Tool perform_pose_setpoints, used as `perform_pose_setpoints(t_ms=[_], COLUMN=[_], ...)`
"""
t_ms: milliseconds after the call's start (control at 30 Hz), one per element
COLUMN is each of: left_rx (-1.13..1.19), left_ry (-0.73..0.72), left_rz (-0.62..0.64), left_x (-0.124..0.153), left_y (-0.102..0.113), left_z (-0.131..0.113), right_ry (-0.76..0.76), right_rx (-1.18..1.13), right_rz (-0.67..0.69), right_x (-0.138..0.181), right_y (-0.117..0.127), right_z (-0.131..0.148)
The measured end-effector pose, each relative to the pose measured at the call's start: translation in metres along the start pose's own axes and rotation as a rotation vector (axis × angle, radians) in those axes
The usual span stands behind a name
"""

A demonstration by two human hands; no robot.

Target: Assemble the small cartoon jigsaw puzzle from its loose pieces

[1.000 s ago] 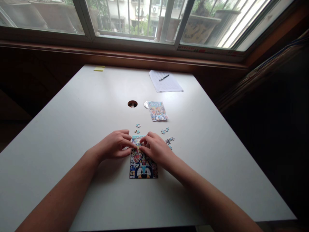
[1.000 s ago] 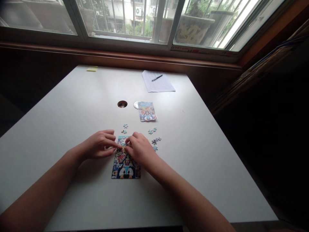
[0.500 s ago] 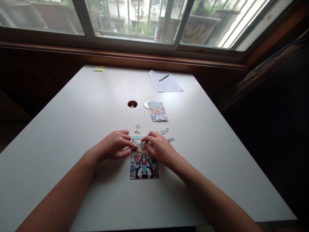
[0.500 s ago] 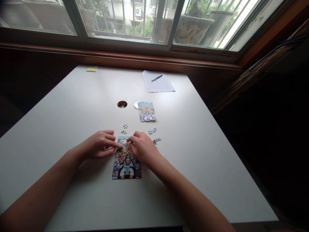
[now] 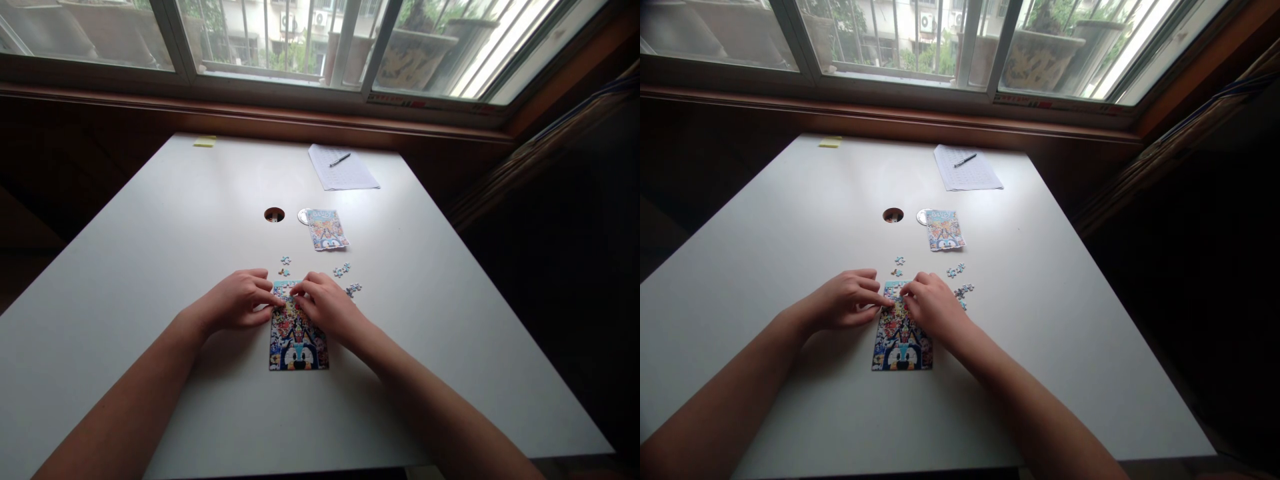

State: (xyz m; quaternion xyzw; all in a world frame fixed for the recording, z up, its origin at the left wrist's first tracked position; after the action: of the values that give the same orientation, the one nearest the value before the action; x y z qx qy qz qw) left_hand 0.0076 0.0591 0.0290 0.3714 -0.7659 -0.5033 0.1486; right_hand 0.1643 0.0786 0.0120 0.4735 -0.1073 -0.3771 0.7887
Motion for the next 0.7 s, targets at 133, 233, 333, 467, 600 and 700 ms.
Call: perform_pose_setpoints(t_ms=[133, 233, 333, 467, 600, 700], left_rx=[-0.012, -0.020, -0.012, 0.048, 0.117, 0.130], left_ry=[0.000, -0.006, -0.006, -0.012, 0.053, 0.094], left_rz=[0.002, -0.002, 0.001, -0.044, -0.218, -0.316], left_x=[0.000, -0.001, -0.001, 0.000, 0.000, -0.001], left_y=[0.001, 0.001, 0.000, 0.001, 0.007, 0.010], left_z=[-0.002, -0.004, -0.005, -0.003, 0.002, 0.006], right_ry=[-0.013, -0.026, -0.039, -0.034, -0.012, 0.022], right_rx=[-0.021, -0.042, -0.065, -0.098, -0.161, -0.225], right_rz=[-0.004, -0.006, -0.008, -0.037, -0.104, -0.148], right_x=[0.000, 0.000, -0.001, -0.001, 0.000, 0.001], right_y=[0.001, 0.001, 0.001, 0.003, 0.009, 0.014], right_z=[0.000, 0.001, 0.002, 0.002, 0.002, 0.003])
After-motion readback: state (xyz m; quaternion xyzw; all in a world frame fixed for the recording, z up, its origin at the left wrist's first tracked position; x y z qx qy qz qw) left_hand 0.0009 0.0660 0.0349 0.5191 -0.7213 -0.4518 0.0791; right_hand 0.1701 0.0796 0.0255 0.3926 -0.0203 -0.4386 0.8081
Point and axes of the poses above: each hand's wrist, its own x-axis away from the middle knuckle, its own y-axis out of the back of the hand, z = x × y, the point moved 6 cm from there along -x, towards the middle knuckle, and after that the axes turned 9 degrees about y, right-handed, at the moved point
